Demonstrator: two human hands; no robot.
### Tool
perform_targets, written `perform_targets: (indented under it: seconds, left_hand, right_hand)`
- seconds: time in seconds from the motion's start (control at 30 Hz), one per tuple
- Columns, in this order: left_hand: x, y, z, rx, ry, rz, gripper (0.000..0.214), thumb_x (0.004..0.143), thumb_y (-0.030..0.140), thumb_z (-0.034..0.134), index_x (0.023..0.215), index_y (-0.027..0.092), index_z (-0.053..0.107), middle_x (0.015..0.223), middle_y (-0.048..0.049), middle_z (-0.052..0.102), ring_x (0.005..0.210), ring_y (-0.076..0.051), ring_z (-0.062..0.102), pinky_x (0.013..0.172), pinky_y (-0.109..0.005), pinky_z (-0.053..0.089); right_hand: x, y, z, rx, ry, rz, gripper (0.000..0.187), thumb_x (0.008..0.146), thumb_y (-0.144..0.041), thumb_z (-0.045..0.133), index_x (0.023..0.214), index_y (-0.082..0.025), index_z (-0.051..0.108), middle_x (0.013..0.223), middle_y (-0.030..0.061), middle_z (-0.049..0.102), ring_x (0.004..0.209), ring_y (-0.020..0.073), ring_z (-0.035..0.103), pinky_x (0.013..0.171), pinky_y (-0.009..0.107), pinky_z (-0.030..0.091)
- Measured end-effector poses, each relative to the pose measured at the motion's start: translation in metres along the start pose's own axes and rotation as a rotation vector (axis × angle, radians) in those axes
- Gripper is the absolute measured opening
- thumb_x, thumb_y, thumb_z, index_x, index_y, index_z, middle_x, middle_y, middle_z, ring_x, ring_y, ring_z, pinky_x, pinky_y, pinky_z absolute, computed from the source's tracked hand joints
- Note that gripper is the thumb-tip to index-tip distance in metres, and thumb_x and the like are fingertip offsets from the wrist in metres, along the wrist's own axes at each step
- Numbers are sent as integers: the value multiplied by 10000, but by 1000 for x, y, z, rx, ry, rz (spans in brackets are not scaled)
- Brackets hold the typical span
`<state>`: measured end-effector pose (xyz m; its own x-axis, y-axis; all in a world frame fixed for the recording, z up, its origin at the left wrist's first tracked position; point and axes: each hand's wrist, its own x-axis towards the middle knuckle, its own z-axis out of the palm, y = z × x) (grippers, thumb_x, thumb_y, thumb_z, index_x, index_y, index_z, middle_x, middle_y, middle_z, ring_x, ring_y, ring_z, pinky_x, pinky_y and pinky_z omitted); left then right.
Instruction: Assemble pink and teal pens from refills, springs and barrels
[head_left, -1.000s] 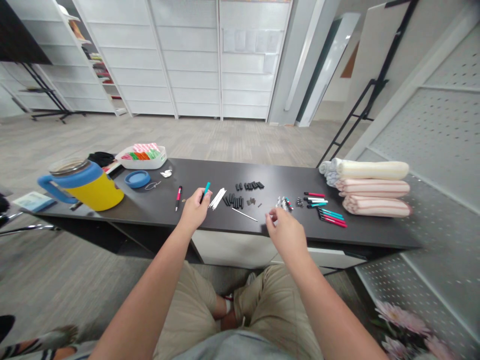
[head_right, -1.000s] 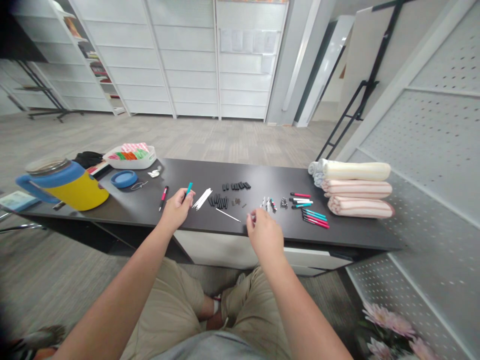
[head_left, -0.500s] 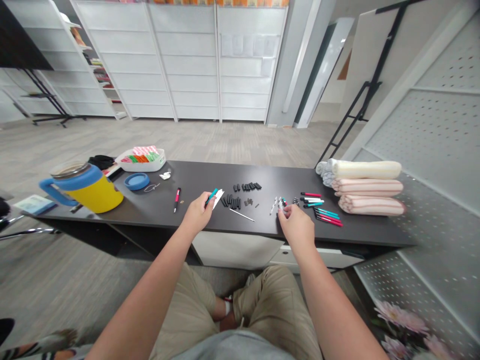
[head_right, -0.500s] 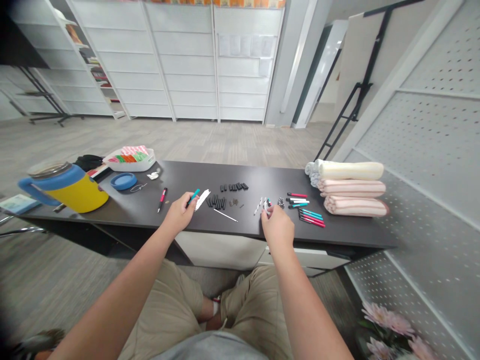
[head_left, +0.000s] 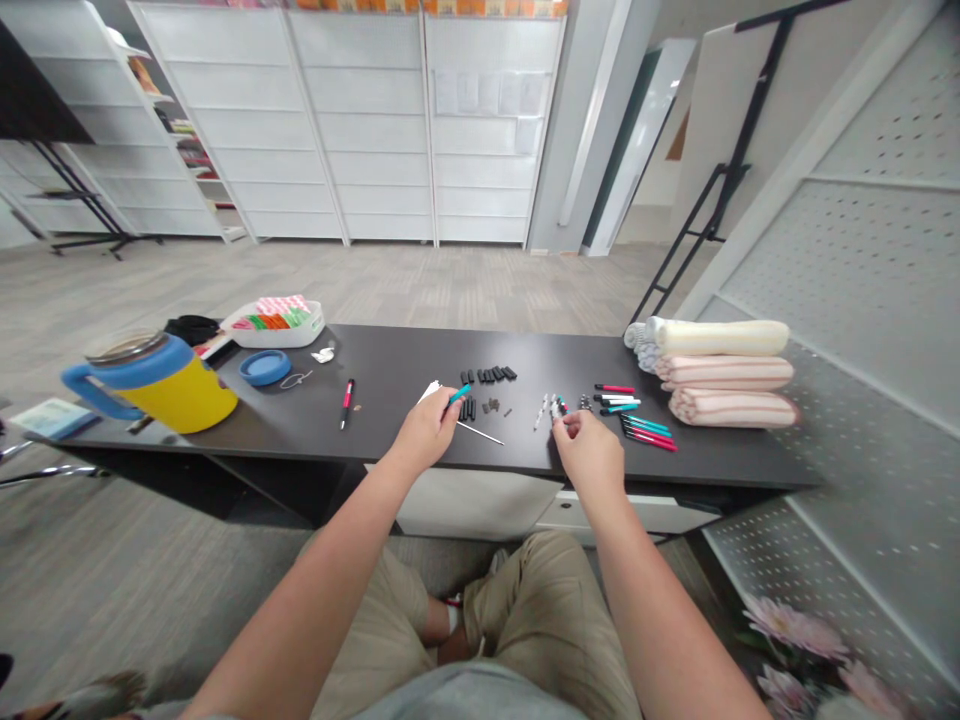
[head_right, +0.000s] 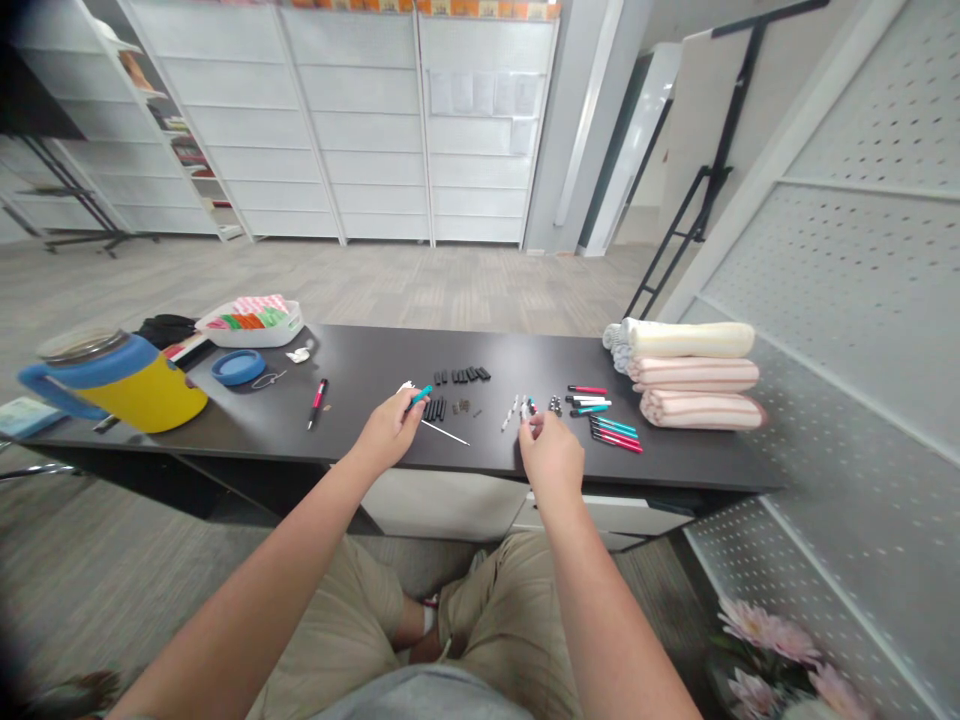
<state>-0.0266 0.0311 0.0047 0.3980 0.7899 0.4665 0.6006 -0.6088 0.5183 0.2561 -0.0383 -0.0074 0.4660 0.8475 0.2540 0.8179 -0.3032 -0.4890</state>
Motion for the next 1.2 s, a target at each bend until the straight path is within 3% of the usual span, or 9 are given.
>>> perform_targets:
  seconds: [0.13, 0.3, 0.37, 0.5, 0.57, 0.77, 0.9, 1.2]
  left_hand:
    - [-2, 2, 8, 68, -54, 51, 257, 1076, 329, 404, 1175, 224, 617, 1037, -95, 692, 987, -259, 655, 889, -377, 499]
    - [-4, 2, 8, 70, -108, 88, 250, 1082, 346, 415, 1088, 230, 637, 1018, -83, 692, 947, -252, 644, 849, -370, 494]
    - [-3, 3, 8, 88, -129, 113, 269, 1089, 354, 404, 1081, 225, 640, 1039, -85, 697, 960, -251, 641, 858, -371, 490]
    - [-1, 5, 7, 114, -150, 161, 290, 1093, 356, 403, 1149, 219, 652, 1075, -93, 700, 995, -255, 633, 891, -379, 489]
    - [-1, 5, 6, 128, -168, 168, 292, 1090, 354, 409, 1151, 217, 659, 1050, -95, 693, 978, -254, 628, 880, -377, 492]
    - [-2, 2, 6, 150, -190, 192, 294, 1090, 339, 406, 1158, 206, 659, 1020, -92, 678, 949, -253, 613, 844, -378, 489]
    - [-3, 3, 5, 164, -212, 186, 287, 1085, 317, 413, 1185, 220, 664, 1034, -91, 678, 978, -252, 620, 861, -373, 487]
    - [-3, 4, 4, 151, -219, 211, 290, 1088, 327, 423, 1185, 217, 673, 1034, -88, 684, 978, -247, 622, 874, -369, 488]
  right_hand:
    - [-4, 8, 2, 135, 64, -34, 269, 934, -472, 604, 953, -223, 704, 941, 70, 780, 857, 251, 722, 769, 321, 459]
    - [-14, 0, 2, 365, -40, -92, 319, 936, -526, 620, 964, -223, 714, 779, 29, 748, 646, 196, 670, 699, 299, 468]
    - [-18, -10, 3, 399, -82, -205, 336, 962, -525, 597, 977, -216, 728, 771, 32, 736, 633, 188, 646, 690, 298, 474]
    - [-25, -35, 3, 454, -106, -487, 339, 1029, -457, 522, 1047, -208, 751, 972, 83, 762, 784, 203, 675, 768, 316, 516]
    - [-27, -46, 3, 471, -103, -550, 320, 1038, -425, 523, 1084, -214, 759, 1022, 86, 767, 831, 209, 686, 791, 322, 529]
    - [-28, -62, 3, 473, -98, -477, 230, 998, -410, 627, 1050, -229, 759, 942, 31, 791, 749, 186, 702, 727, 301, 525]
    - [-26, -65, 2, 435, -97, -539, 250, 1011, -408, 605, 957, -229, 770, 909, 34, 788, 761, 196, 704, 740, 307, 524]
    - [-25, -66, 8, 445, -56, -629, 209, 1014, -366, 635, 1012, -247, 806, 983, 37, 814, 871, 220, 758, 813, 319, 570]
